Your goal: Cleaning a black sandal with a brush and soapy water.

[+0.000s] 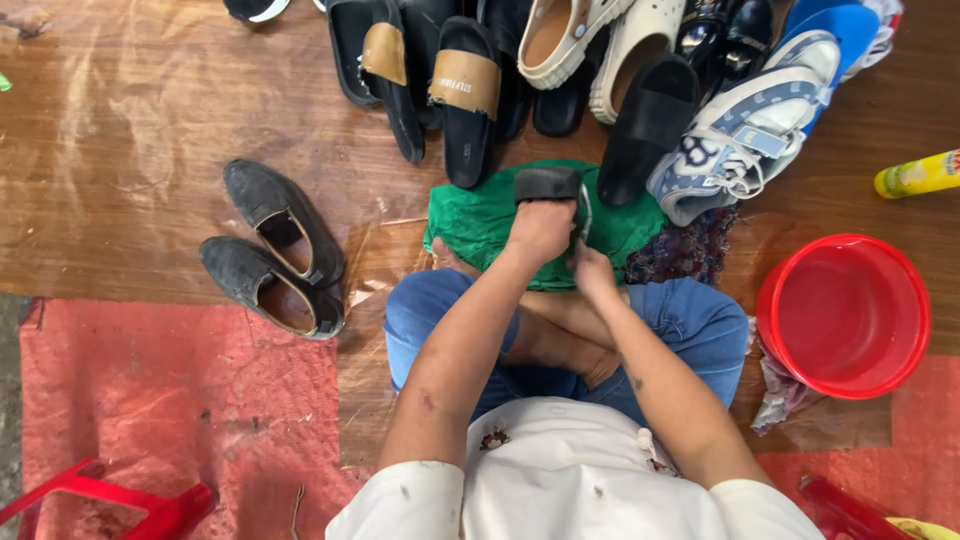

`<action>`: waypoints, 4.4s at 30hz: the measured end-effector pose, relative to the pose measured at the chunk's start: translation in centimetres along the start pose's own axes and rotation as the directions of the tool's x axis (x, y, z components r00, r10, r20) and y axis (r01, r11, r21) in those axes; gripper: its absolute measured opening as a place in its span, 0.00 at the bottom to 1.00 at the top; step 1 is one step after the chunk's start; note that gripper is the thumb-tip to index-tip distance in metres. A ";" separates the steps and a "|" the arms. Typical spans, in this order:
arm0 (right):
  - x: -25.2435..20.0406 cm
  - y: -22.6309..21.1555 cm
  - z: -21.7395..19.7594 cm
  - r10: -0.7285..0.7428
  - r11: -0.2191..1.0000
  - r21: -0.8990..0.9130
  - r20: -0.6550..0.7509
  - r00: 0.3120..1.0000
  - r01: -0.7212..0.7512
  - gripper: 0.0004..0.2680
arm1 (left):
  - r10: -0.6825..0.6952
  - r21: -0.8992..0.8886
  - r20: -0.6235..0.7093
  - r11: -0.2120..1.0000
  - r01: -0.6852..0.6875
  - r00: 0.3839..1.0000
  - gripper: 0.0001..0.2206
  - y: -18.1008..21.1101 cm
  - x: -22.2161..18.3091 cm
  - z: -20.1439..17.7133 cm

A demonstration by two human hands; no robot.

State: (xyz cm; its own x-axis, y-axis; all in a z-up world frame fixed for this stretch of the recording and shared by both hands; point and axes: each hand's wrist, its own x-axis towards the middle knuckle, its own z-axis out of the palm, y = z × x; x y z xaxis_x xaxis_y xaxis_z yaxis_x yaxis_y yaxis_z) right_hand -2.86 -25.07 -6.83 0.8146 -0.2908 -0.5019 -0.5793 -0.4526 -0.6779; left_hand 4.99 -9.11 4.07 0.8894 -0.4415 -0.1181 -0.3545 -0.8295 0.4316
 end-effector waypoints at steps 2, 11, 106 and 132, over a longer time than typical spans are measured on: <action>-0.9 -0.6 -0.3 0.025 0.996 0.087 0.017 1.000 -0.026 0.19 | 0.005 0.048 0.007 0.999 -0.006 1.000 0.10 0.2 0.8 1.5; -1.3 -1.0 -1.0 -0.066 0.997 0.035 -0.012 0.998 0.067 0.20 | 0.097 0.072 -0.039 0.993 -0.094 0.994 0.11 0.1 3.3 3.1; -10.2 -12.9 -9.2 -0.631 0.513 -0.575 0.251 0.734 0.638 0.15 | 0.013 -0.287 -0.618 0.927 -0.241 0.786 0.19 -7.5 -5.9 2.0; -4.1 -4.5 -16.1 -0.338 0.941 -0.163 -0.493 0.801 0.297 0.06 | -0.144 -0.410 -0.577 0.903 -0.132 0.804 0.21 -5.1 -7.8 -5.5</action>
State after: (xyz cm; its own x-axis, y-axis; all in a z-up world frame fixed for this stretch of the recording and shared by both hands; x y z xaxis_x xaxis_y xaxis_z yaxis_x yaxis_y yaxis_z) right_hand -3.12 -35.43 6.94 0.8635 -0.4959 0.0922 -0.2985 -0.6496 -0.6992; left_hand 1.41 0.48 7.67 0.9326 -0.0384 0.3588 -0.3195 -0.5500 0.7716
